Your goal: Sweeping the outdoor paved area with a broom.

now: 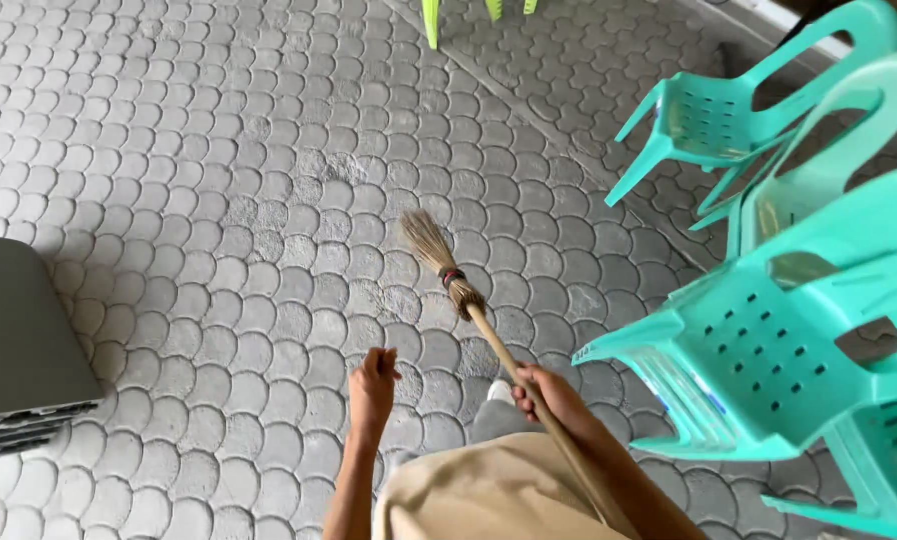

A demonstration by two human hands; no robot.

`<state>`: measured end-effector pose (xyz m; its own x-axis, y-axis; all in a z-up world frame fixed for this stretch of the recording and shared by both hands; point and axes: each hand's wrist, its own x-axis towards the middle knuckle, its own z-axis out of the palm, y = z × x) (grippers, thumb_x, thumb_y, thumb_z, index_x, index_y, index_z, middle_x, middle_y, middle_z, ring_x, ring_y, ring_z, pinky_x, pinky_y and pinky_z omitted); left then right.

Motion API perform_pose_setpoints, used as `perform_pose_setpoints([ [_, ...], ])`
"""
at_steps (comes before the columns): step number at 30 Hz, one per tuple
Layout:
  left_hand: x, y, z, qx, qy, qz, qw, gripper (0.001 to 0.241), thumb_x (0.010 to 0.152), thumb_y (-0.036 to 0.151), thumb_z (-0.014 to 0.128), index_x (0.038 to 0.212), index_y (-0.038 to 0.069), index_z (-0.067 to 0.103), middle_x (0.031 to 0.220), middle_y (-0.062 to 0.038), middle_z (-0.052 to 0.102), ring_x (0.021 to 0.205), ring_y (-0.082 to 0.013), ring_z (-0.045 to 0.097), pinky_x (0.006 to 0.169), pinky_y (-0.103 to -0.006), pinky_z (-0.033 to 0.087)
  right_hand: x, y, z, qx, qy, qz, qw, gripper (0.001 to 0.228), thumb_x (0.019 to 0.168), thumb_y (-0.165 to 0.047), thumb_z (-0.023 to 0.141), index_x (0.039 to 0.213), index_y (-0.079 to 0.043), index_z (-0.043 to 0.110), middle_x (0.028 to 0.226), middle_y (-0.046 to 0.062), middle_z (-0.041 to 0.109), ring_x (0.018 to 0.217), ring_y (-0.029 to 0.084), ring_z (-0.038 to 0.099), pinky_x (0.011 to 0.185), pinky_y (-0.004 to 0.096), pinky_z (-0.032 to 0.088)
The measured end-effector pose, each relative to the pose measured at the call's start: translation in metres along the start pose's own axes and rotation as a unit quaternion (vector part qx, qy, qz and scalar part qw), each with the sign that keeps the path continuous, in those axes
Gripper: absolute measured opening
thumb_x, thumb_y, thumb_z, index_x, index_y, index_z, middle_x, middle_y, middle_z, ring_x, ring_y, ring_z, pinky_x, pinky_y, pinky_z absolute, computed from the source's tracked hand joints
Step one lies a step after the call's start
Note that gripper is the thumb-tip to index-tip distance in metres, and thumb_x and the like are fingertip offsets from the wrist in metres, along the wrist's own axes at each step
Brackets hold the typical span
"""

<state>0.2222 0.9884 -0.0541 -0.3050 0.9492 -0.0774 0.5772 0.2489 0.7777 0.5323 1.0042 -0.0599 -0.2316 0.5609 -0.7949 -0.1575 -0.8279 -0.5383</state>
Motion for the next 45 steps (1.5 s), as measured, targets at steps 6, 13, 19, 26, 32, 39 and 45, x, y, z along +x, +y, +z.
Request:
perform_pose_setpoints([
  [6,0.119,0.045,0.008,-0.011,0.035,-0.067,0.997,0.023,0.105,0.036,0.057,0.096,0.017,0.066,0.065,-0.003,0.074,0.065,-0.0302,0.071,0.07,-0.0433,0.053,0.082,-0.128,-0.004,-0.046,0.006,0.019,0.999,0.055,0.092,-0.034,0.062,0.141,-0.01,0.052,0.08,0.007,0.056,0.059,0.017,0.059,0.043,0.033,0.054],
  [13,0.293,0.029,0.026,-0.074,0.053,-0.131,0.987,0.022,0.099,0.032,0.065,0.091,0.012,0.065,0.064,-0.006,0.074,0.067,-0.0297,0.072,0.07,-0.0389,0.052,0.198,-0.249,0.062,-0.062,0.01,0.034,0.997,0.055,0.092,-0.033,0.061,0.141,-0.01,0.056,0.079,0.007,0.056,0.057,0.016,0.058,0.045,0.033,0.054],
  [19,0.471,0.044,0.022,-0.043,-0.054,-0.068,0.995,0.026,0.093,0.032,0.073,0.09,0.006,0.068,0.076,-0.019,0.074,0.082,-0.0461,0.069,0.073,-0.0522,0.051,0.274,-0.347,0.119,-0.02,0.042,0.013,0.999,0.056,0.095,-0.03,0.06,0.143,-0.002,0.052,0.078,0.012,0.059,0.058,0.019,0.059,0.044,0.035,0.052],
  [26,0.62,0.093,0.028,-0.093,-0.224,0.085,0.967,0.012,0.095,0.018,0.064,0.097,0.008,0.069,0.079,-0.005,0.08,0.072,-0.0225,0.076,0.068,-0.0332,0.057,0.336,-0.447,0.161,0.033,0.049,-0.003,0.998,0.041,0.097,-0.027,0.056,0.131,-0.004,0.06,0.079,0.012,0.059,0.058,0.019,0.054,0.046,0.034,0.045],
  [32,0.742,0.131,0.071,-0.118,-0.246,0.152,0.95,0.026,0.087,-0.004,0.063,0.11,0.007,0.063,0.088,-0.003,0.08,0.076,-0.0152,0.076,0.068,-0.029,0.06,0.399,-0.561,0.169,0.034,0.047,-0.018,0.998,0.034,0.096,-0.02,0.052,0.122,-0.003,0.066,0.077,0.01,0.058,0.057,0.016,0.048,0.047,0.031,0.035],
  [39,0.874,0.169,0.137,0.177,-0.241,0.475,0.828,0.055,0.085,0.022,0.078,0.135,0.009,0.06,0.154,-0.01,0.05,0.149,-0.0313,0.037,0.123,-0.0577,0.022,0.493,-0.701,0.191,-0.312,-0.008,-0.091,0.946,0.061,0.082,-0.024,0.082,0.137,-0.006,0.061,0.086,0.006,0.07,0.053,0.009,0.055,0.046,0.02,0.044],
  [45,0.96,0.217,0.125,0.154,-0.316,0.473,0.808,0.016,0.078,0.016,0.075,0.078,0.01,0.06,0.067,-0.007,0.073,0.06,-0.0273,0.068,0.084,-0.0392,0.052,0.513,-0.752,0.194,-0.552,-0.049,-0.286,0.782,0.034,0.075,-0.021,0.07,0.105,-0.008,0.058,0.07,0.008,0.069,0.058,0.031,0.063,0.056,0.041,0.05],
])
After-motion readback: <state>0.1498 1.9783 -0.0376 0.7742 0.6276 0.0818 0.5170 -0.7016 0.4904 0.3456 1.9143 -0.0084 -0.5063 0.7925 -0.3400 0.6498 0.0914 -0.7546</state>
